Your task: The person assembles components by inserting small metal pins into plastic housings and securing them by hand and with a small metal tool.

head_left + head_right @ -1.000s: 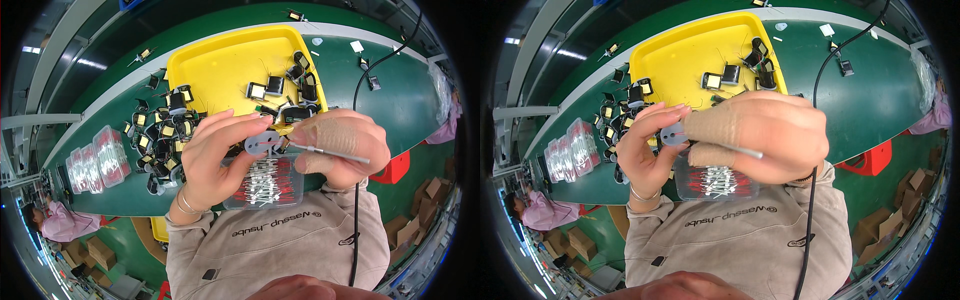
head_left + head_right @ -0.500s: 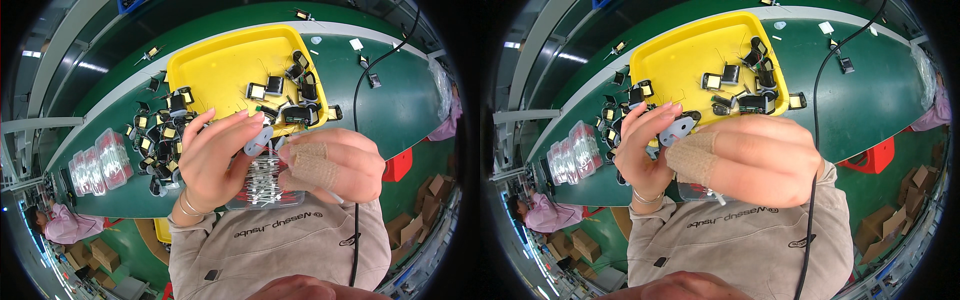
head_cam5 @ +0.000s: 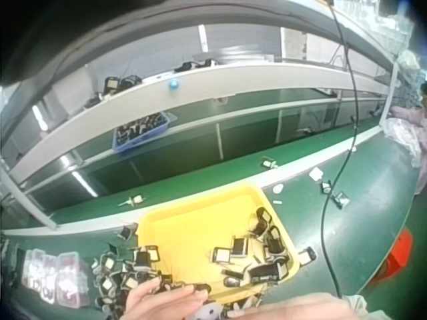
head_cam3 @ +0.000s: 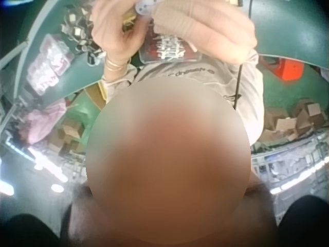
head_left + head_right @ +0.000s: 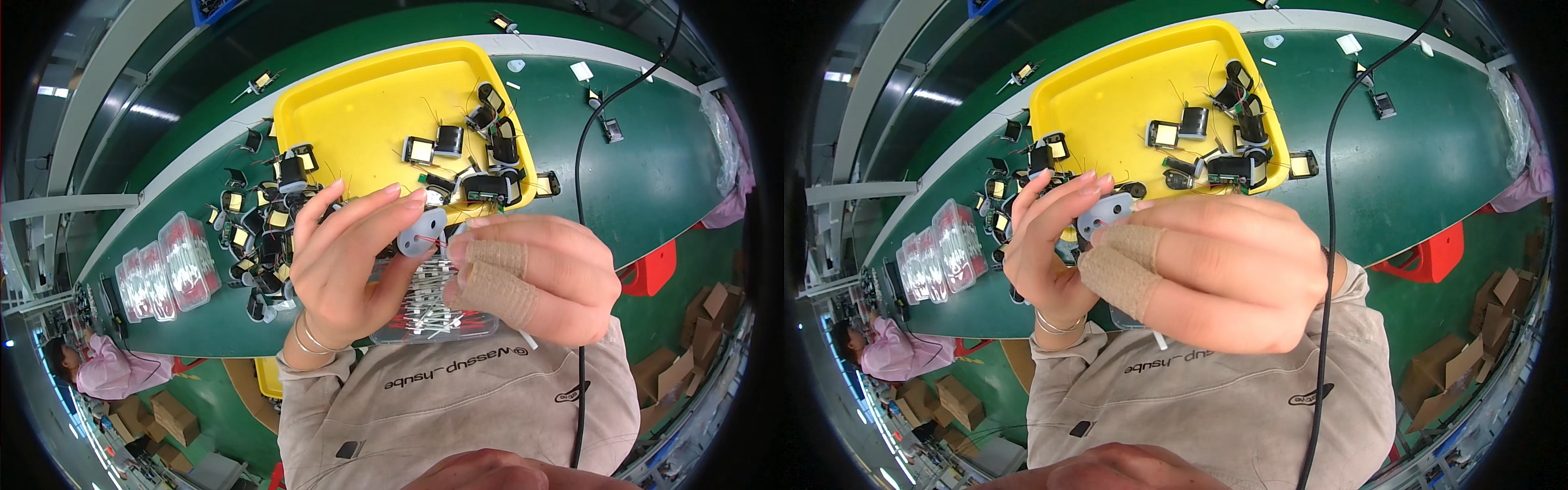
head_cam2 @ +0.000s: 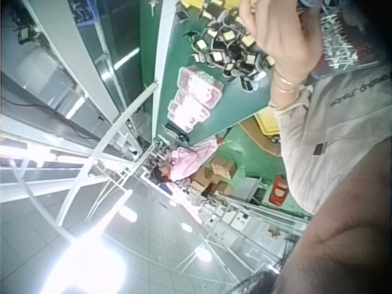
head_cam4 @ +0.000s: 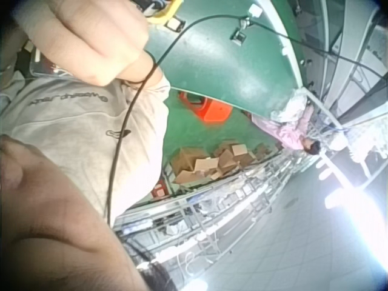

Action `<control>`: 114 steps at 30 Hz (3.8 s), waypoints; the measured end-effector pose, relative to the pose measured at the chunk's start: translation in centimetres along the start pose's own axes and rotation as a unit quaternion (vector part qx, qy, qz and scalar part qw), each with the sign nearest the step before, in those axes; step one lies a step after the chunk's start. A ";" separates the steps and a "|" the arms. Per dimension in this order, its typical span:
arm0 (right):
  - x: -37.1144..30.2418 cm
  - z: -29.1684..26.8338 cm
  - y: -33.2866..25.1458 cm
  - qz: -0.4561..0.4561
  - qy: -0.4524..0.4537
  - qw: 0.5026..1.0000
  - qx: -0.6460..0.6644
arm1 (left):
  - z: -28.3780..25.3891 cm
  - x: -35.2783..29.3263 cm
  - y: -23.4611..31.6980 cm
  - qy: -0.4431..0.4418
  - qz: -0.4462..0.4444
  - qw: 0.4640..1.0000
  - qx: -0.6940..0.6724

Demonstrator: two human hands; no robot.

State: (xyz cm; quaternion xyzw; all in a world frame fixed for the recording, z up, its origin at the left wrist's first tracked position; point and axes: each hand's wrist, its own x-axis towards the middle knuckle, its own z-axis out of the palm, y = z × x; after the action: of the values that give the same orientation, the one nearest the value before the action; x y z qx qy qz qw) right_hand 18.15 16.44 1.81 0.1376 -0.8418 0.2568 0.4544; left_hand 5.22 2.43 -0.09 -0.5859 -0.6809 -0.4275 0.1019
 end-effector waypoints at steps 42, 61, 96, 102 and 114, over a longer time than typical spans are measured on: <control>-0.3 1.1 1.5 0.039 -0.008 0.998 0.053 | -0.2 0.3 -0.2 -0.028 -0.006 0.998 -0.051; 0.3 -0.5 2.0 0.158 -0.104 0.981 0.033 | -0.6 0.1 -1.1 -0.020 -0.008 0.993 -0.120; -0.5 1.7 3.7 0.306 -0.039 0.946 0.101 | 0.7 0.6 -1.8 0.015 -0.274 0.842 -0.464; -0.5 1.6 6.1 0.307 0.023 0.951 0.034 | 2.3 3.6 -5.6 0.022 -0.309 0.853 -0.421; -0.4 -2.0 6.5 0.240 0.197 0.950 0.039 | 7.2 6.0 -13.7 -0.294 0.081 0.951 0.054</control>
State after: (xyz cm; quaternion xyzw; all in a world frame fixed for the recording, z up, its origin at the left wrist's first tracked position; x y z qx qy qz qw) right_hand 16.70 22.92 0.37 -0.1043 -0.7332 0.4132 0.5299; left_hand -6.01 12.50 -6.99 -0.7324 -0.6530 -0.1888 -0.0374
